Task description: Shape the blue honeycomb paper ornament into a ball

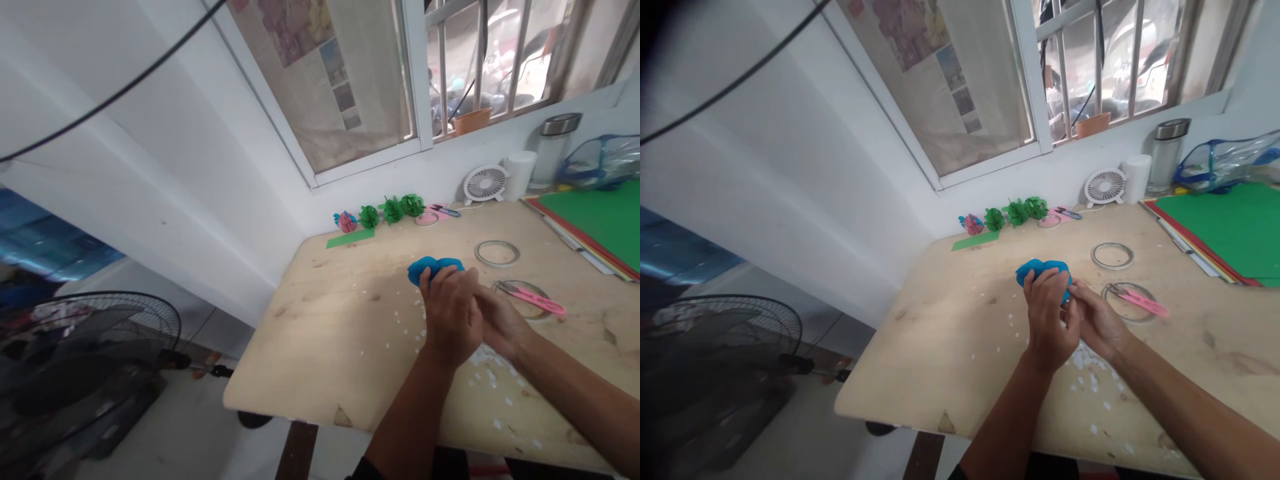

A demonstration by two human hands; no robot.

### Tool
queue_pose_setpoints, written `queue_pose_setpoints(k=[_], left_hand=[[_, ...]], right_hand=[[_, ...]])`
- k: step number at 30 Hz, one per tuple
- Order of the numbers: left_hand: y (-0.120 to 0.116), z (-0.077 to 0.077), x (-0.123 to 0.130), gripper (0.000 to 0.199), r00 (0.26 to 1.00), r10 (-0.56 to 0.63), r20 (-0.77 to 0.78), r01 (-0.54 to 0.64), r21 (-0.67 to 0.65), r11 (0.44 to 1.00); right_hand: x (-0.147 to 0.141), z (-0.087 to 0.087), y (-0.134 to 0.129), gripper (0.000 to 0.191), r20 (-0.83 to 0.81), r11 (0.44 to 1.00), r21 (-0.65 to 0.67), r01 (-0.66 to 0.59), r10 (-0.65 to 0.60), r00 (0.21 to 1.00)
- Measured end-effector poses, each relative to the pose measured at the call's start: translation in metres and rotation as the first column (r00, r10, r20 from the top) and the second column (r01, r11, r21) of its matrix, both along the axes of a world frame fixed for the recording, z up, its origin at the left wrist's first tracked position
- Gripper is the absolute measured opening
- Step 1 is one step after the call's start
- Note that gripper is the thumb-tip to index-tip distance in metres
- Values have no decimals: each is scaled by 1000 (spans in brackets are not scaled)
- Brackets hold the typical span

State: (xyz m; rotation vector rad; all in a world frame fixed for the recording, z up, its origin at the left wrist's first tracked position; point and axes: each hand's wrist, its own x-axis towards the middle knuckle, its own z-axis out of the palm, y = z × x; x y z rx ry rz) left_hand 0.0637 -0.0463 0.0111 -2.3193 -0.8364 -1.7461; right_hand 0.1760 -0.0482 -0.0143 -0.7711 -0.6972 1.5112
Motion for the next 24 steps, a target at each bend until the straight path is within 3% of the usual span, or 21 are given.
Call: queue_pose_setpoints(k=[4, 8, 12, 17, 20, 24], left_hand=[[-6, 3, -5, 61, 970, -26, 243, 34, -31, 999], [-5, 1, -11, 56, 860, 92, 502, 47, -256, 965], [2, -2, -13, 61, 773, 89, 628, 254, -435, 864], [2, -5, -5, 62, 650, 38, 759, 518, -480, 709], [-4, -6, 2, 63, 596, 26, 803, 598, -465, 653], [-11, -6, 11, 80, 631, 17, 776, 609, -508, 609]], right_hand=[[1, 2, 0, 13, -114, 994, -82, -73, 64, 991], [0, 5, 2, 16, -224, 995, -87, -56, 36, 974], [1, 0, 4, 19, -286, 991, -132, -32, -7, 958], [4, -8, 7, 17, -336, 987, -159, 0, -54, 940], [5, -10, 9, 19, -329, 989, -140, 39, -83, 941], [2, -11, 9, 25, -284, 990, -122, 67, -99, 954]])
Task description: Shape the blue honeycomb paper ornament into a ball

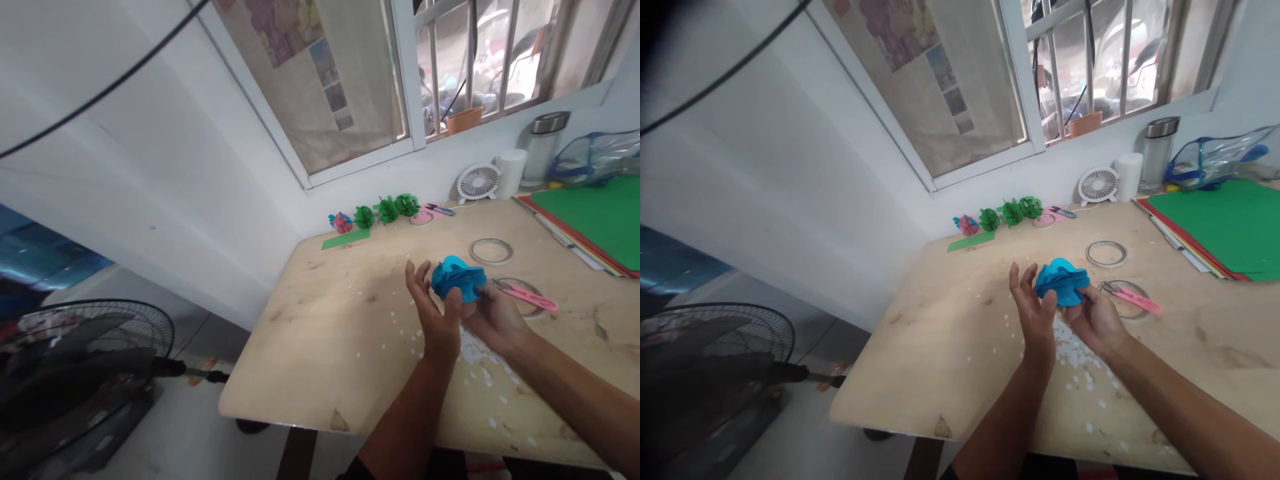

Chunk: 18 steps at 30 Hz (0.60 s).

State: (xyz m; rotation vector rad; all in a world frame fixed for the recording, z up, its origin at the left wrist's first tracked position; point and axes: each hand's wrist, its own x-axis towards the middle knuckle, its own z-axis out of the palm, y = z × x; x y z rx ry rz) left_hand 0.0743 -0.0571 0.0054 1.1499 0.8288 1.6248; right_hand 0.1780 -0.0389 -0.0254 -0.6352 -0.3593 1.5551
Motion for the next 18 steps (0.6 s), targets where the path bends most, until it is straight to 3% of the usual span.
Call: queue_pose_setpoints(k=[4, 8, 14, 18], left_hand=[[0, 2, 0, 88, 999, 34, -23, -35, -40, 999], [6, 6, -10, 87, 998, 26, 63, -22, -59, 998], [21, 12, -30, 90, 968, -58, 245, 86, -104, 991], [28, 15, -39, 96, 935, -135, 329, 176, -99, 979]], right_hand=[[-7, 4, -4, 32, 34, 1000, 10, -30, 29, 999], [-13, 16, -11, 37, 74, 995, 60, -85, 80, 994], [-15, 27, -17, 31, 193, 962, 185, -199, 163, 968], [-16, 32, -17, 37, 198, 971, 156, -184, 152, 968]])
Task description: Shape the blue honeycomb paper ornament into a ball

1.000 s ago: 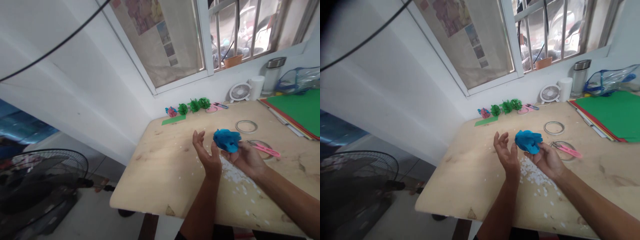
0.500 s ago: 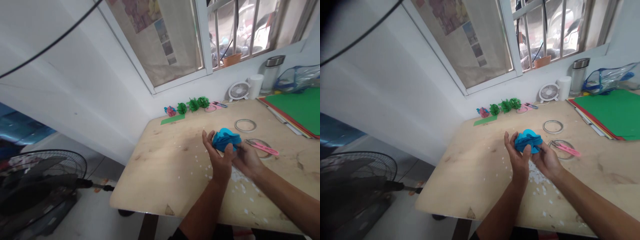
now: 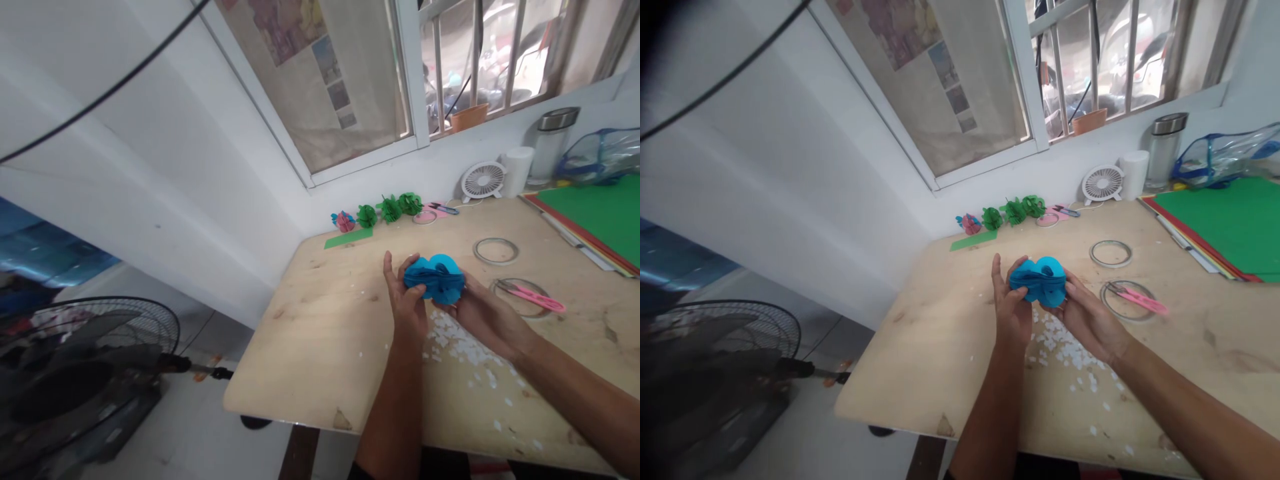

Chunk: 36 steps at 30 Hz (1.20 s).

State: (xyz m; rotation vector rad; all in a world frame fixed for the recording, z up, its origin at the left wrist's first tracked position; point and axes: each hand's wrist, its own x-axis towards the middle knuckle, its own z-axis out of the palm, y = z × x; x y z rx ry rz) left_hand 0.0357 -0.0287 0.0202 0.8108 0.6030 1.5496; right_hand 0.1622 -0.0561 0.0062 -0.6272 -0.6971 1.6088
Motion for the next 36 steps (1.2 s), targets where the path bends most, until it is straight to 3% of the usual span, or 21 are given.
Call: queue_pose_setpoints(k=[7, 15, 21, 28, 33, 36], left_hand=[[2, -3, 2, 93, 997, -42, 65, 50, -132, 990], [-1, -1, 3, 83, 975, -125, 183, 172, -268, 948], [-3, -1, 9, 78, 983, -95, 158, 143, -331, 933], [-1, 2, 0, 84, 967, -124, 224, 183, -264, 947], [1, 5, -10, 78, 948, -263, 178, 299, -220, 929], [1, 3, -13, 82, 917, -373, 142, 395, -196, 897]], right_hand=[[1, 1, 1, 40, 8, 994, -51, 99, -99, 995], [-1, -2, 0, 44, 93, 977, 34, 209, -212, 973], [0, -4, -1, 48, 201, 959, 136, 247, -271, 941], [5, -11, -1, 59, 341, 949, 221, 223, -289, 894], [10, -4, 3, 43, 212, 934, 169, 316, -347, 913], [17, -4, 9, 30, 215, 922, 108, 372, -387, 897]])
